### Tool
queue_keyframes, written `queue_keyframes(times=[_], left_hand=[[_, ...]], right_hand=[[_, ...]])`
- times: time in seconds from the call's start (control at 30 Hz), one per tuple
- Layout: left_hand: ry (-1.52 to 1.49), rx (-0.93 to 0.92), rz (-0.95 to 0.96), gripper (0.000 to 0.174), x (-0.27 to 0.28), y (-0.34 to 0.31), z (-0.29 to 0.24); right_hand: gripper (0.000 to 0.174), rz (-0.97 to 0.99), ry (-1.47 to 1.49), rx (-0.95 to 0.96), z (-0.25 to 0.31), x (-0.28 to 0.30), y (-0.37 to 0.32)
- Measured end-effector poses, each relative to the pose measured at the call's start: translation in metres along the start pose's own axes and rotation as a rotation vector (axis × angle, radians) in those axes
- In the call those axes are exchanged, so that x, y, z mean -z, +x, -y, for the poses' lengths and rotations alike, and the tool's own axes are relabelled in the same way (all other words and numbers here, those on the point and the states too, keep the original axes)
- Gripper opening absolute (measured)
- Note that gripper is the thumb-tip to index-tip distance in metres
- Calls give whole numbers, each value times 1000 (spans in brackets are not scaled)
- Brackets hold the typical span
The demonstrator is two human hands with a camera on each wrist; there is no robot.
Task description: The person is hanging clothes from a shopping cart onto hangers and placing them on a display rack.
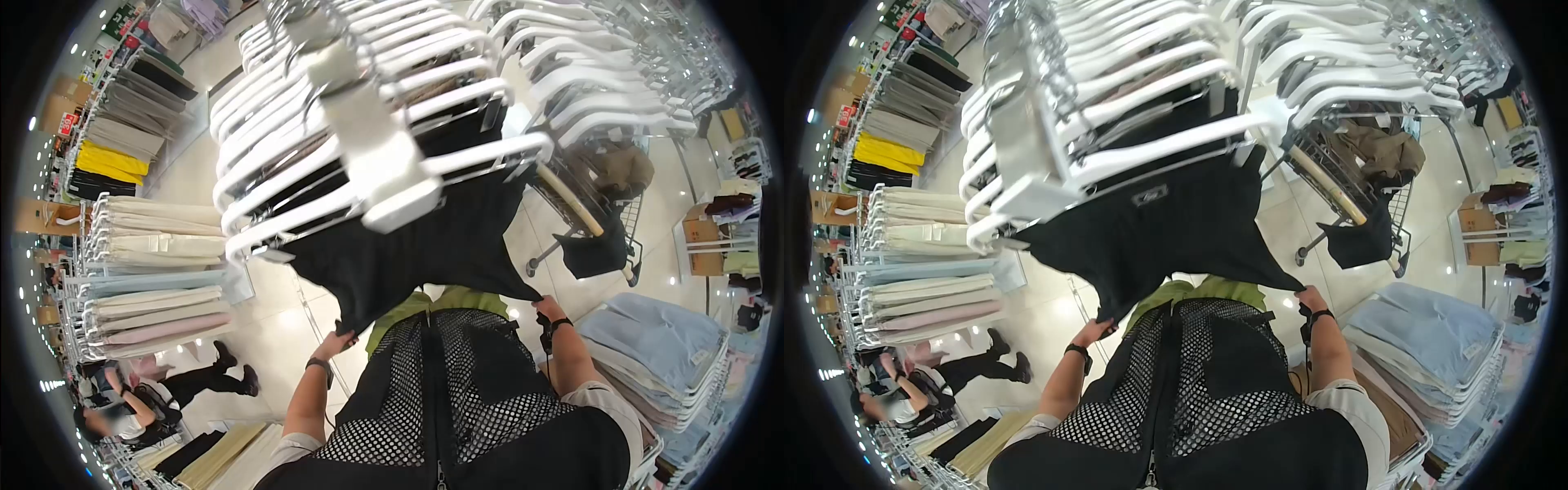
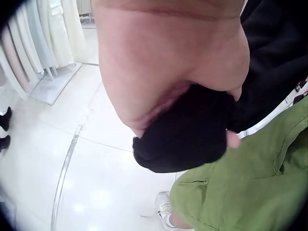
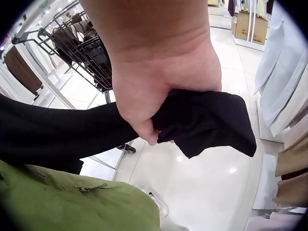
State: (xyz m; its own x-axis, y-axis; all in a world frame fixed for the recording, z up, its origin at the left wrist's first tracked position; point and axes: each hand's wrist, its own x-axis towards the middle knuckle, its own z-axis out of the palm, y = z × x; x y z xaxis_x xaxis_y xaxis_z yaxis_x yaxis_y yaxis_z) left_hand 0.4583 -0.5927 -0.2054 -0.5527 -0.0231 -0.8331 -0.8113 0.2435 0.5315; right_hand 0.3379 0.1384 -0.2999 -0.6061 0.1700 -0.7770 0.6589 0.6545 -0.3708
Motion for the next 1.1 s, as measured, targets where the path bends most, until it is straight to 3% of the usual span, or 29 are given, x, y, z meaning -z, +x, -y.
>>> queue_keyframes(times=[0.03, 0.13, 0.2, 0.23, 0.3, 0.37, 0.43, 0.57, 0.63, 0.7, 0.77, 0.83, 0.9, 0.93, 1.0, 1.03, 1.1], left_hand=[[50, 95, -4, 49, 0, 0, -3], [113, 94, 56, 54, -10, 7, 10], [54, -107, -14, 62, -25, 2, 11], [45, -110, -5, 62, -23, -3, 12], [404, -158, 3, 68, -18, -2, 26], [808, -26, 45, 78, -14, 4, 43], [742, 26, 87, 78, -14, 33, 101], [729, -44, -95, 67, -48, -13, 86], [299, -149, 68, 52, -57, -15, 85], [177, -113, -15, 44, -65, -16, 80], [45, -75, -109, 35, -65, -16, 81], [-242, -201, -151, 20, -63, -13, 79], [-263, -253, -201, 18, -57, -10, 84], [-347, -215, -190, 22, -62, -5, 80], [-349, -99, -213, 38, -67, -11, 64], [-233, -202, -273, 44, -66, -9, 76], [-28, -228, -186, 66, -62, -13, 86]], right_hand=[[36, -26, 68, 7, -7, 2, 2], [39, -90, 13, 9, -10, -1, -14], [40, -81, 31, -12, -29, 0, -11], [41, -109, 90, -8, -41, -4, -21], [41, -147, 65, 8, -70, -7, -30], [39, -134, -13, -71, -64, 1, -58], [38, -211, -176, -14, -64, 8, -75], [39, -132, -293, -31, -63, 34, -90], [37, -260, -266, -20, -64, 44, -78], [36, -298, -261, -1, -34, 54, -80], [34, -300, -246, 152, -12, 55, -73], [32, -232, -297, 234, 6, 52, -51], [31, -191, -245, 316, 37, 38, -28], [31, 12, 26, 85, 88, 40, -48], [32, 35, -85, 227, 116, 27, -17], [34, 48, -201, 353, 130, 21, -8], [37, 108, -136, 358, 170, 9, -5]])
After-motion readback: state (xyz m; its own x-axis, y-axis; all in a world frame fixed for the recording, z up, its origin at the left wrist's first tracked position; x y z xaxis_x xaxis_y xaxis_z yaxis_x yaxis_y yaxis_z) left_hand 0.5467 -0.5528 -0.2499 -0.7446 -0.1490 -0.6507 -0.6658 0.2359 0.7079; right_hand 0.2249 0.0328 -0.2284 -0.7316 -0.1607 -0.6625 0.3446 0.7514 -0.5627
